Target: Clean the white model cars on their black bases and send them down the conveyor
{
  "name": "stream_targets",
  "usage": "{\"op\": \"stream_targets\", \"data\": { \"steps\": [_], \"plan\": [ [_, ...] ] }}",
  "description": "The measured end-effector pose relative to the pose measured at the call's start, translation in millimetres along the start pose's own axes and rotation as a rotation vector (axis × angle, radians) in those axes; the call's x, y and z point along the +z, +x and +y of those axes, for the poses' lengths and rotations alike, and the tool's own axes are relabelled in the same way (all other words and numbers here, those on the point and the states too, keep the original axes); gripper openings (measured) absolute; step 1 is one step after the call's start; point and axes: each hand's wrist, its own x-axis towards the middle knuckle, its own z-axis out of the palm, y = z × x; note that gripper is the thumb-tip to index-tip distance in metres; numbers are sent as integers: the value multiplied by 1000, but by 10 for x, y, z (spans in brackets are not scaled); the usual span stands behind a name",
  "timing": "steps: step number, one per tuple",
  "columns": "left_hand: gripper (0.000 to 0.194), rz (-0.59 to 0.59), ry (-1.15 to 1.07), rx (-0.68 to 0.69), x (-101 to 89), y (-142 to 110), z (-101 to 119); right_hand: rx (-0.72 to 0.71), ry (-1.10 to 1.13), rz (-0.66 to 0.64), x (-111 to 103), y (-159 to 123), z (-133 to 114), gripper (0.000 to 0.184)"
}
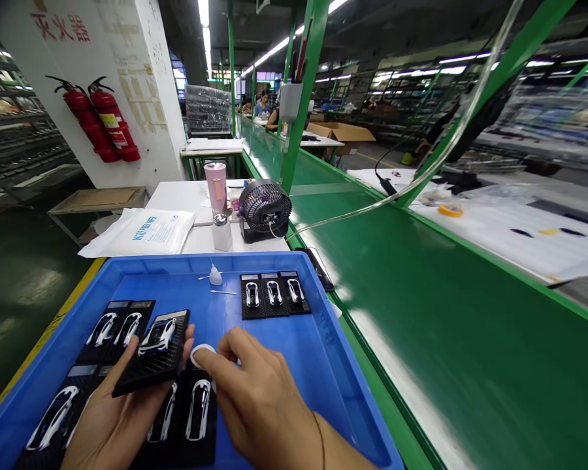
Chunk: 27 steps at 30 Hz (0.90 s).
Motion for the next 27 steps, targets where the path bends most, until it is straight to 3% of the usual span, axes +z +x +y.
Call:
{"op": "stream_targets", "data": {
  "steps": [7, 12, 15, 19, 22, 27],
  "plan": [
    [54, -128, -176, -64, -142, 121, 33, 34, -108, -35, 18, -83, 196, 38],
    [56, -86, -279, -124, -177, 150, 56, 53, -203, -85, 71, -144, 297, 36],
    [57, -106, -291, -163, -177, 149, 71, 104, -241, -232, 66, -125, 390, 27],
    [55, -121, -257, -135, -202, 160, 88, 127, -134, -441, 74, 82, 649, 22],
    [50, -81, -197, -62, -229, 168, 117, 189, -123, -371, 229, 381, 914, 19],
    [46, -28, -149, 1, -301, 180, 238, 325, -96, -173, 727, 903, 1304, 26]
  ]
}}
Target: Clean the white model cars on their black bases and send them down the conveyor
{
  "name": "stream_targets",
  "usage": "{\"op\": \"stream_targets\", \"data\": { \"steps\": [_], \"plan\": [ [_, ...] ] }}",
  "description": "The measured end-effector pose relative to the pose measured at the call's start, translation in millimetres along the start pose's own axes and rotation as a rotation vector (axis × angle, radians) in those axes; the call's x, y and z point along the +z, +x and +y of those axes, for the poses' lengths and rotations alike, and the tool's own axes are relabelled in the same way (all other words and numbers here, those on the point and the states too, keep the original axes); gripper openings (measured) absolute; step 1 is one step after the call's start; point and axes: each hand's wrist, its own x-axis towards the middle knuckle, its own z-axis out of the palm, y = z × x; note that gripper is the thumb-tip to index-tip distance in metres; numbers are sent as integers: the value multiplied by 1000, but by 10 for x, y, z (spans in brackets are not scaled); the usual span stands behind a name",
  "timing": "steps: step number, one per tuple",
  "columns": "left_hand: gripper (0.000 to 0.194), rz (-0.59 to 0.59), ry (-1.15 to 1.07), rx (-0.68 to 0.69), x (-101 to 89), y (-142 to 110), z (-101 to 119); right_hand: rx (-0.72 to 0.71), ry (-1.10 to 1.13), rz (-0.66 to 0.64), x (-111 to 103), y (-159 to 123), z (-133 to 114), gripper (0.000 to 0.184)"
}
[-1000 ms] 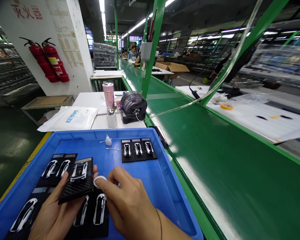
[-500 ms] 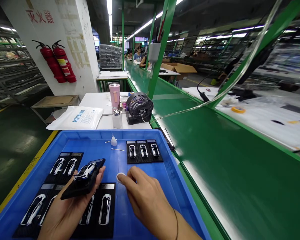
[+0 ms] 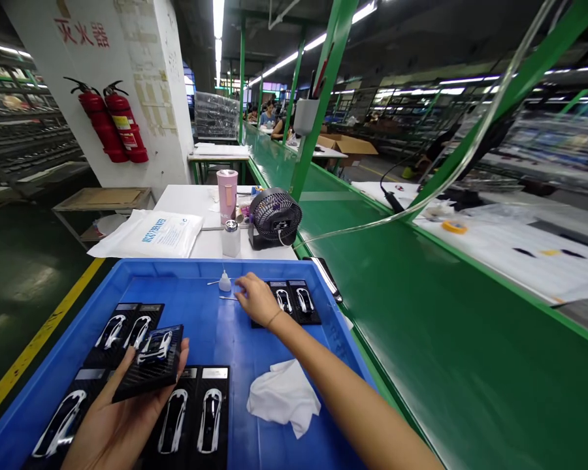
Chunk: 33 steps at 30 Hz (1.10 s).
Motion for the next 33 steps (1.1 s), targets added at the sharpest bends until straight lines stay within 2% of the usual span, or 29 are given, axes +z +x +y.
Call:
{"op": "stream_targets", "data": {
  "steps": [5, 9, 11, 13, 15, 17, 19, 21, 23, 26, 30, 33],
  "plan": [
    [45, 6, -79, -2, -37, 14, 130, 50, 144, 93, 412, 382, 45, 35],
    [45, 0, -144, 10, -31, 20, 194, 94, 300, 143, 534, 451, -64, 34],
    [45, -2, -171, 13, -28, 21, 224, 96, 402, 179, 458, 373, -217, 36],
    [46, 1, -194, 18, -30, 23, 251, 81, 503, 191, 283, 187, -421, 40],
    [46, -1, -207, 21, -30, 25, 264, 46, 588, 147, 42, -97, -631, 43],
    [45, -2, -203, 10, -20, 24, 253, 17, 640, 142, -200, -427, -801, 38],
    [43, 1, -189, -6, 2, 21, 214, 3, 753, 232, -382, -735, -912, 30],
    [42, 4, -168, -24, 33, 15, 150, 6, 825, 377, -476, -968, -979, 24],
    [42, 12, -144, -43, 62, 5, 75, 8, 875, 470, -490, -1108, -1027, 21],
    [44, 39, -92, -67, 88, -25, -31, 19, 982, 496, -425, -1185, -1094, 13],
    [46, 63, 0, -73, 113, -95, -127, 20, 1155, 596, -319, -1211, -1160, 17],
    [47, 55, 36, -90, 147, -142, -182, 14, 1176, 630, -292, -1241, -1166, 17]
  ]
}}
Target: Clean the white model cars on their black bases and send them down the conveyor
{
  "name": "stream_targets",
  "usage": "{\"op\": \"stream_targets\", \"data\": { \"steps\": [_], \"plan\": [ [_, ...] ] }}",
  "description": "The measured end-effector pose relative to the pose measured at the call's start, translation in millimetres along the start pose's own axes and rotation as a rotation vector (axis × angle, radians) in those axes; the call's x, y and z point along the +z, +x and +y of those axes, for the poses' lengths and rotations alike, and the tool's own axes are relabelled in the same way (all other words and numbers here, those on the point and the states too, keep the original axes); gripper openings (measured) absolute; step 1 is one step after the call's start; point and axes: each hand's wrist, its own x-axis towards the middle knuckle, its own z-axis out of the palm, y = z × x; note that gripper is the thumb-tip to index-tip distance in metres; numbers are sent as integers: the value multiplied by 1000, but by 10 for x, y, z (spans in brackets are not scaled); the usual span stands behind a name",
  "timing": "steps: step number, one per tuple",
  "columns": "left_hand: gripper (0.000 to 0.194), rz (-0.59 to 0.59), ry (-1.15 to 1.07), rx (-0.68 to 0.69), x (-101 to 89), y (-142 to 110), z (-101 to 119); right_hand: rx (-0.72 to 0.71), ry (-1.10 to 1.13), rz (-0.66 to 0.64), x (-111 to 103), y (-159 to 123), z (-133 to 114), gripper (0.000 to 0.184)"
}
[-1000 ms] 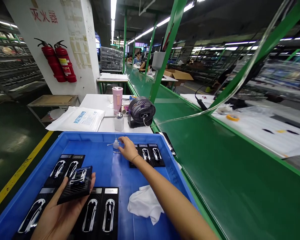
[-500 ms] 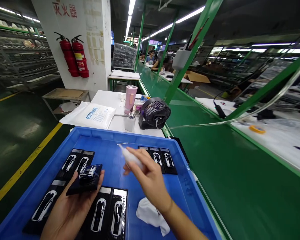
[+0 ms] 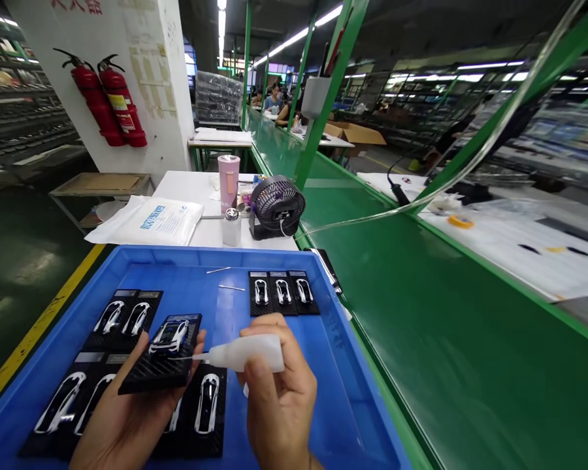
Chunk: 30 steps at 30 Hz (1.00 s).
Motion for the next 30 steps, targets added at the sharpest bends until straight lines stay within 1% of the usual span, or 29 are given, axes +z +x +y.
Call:
{"op": "stream_targets", "data": {
  "steps": [5, 8, 13, 18, 24, 30],
  "plan": [
    [48, 19, 63, -2, 48, -15, -109, -4, 10, -9, -83, -20, -13, 16],
    [48, -2, 87, -11, 53, 1, -167, 10, 2, -27, -151, -38, -7, 15],
    [47, -2, 119, -3, 54, 4, -208, 9, -19, -24, -230, -55, 8, 15],
    [45, 40, 131, 12, 74, -12, -211, 16, -3, -13, -237, -38, 11, 14],
    [46, 20, 173, 18, 70, 13, -221, 27, 6, -13, -232, -27, 35, 15],
    [46, 41, 162, 7, 55, 6, -201, 39, -26, -8, -240, -34, 42, 14]
  ]
}}
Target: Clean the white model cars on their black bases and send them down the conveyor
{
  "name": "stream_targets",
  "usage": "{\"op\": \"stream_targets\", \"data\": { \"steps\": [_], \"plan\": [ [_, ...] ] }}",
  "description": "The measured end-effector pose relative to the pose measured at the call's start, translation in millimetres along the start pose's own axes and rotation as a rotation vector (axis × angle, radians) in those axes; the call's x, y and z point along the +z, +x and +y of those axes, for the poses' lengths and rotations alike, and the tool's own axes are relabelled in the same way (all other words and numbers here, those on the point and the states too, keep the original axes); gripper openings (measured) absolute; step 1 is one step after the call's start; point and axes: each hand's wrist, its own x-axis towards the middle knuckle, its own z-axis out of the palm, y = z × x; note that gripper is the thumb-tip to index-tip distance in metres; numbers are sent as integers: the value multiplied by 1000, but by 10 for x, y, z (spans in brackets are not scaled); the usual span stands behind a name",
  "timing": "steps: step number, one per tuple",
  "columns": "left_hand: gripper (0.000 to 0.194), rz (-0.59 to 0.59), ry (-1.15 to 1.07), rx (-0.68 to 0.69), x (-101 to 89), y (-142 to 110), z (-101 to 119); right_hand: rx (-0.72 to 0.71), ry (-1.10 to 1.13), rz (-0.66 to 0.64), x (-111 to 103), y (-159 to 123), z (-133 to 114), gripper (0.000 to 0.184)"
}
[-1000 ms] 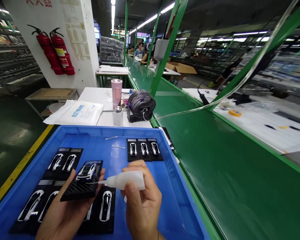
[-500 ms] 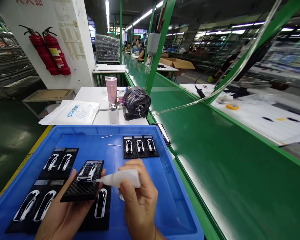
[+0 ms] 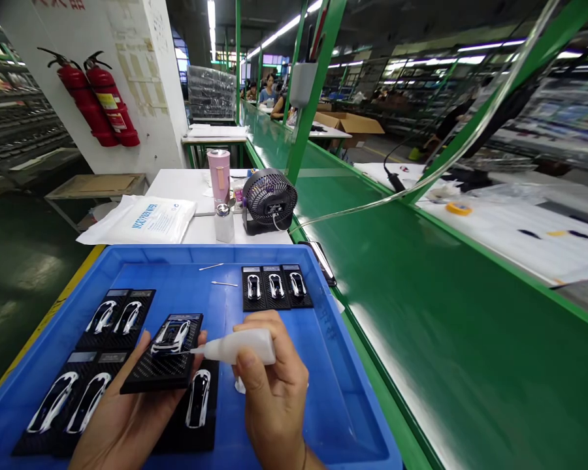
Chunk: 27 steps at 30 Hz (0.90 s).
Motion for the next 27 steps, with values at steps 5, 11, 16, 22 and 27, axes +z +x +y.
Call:
{"op": "stream_targets", "data": {
  "steps": [5, 11, 16, 22, 27],
  "plan": [
    [44, 5, 4, 15, 11, 2, 6, 13, 44, -33, 45, 3, -21, 14],
    [45, 2, 2, 17, 10, -18, 15, 26, 5, -8, 51, 1, -10, 15],
    [45, 12, 0, -2, 20, -13, 26, 20, 21, -20, 83, 16, -16, 16],
    [43, 24, -16, 24, 17, -20, 30, 43, 2, -2, 57, 3, 6, 17],
    [42, 4, -1, 28, -3, -20, 36, 38, 38, -30, 80, 13, -6, 16]
  ]
}}
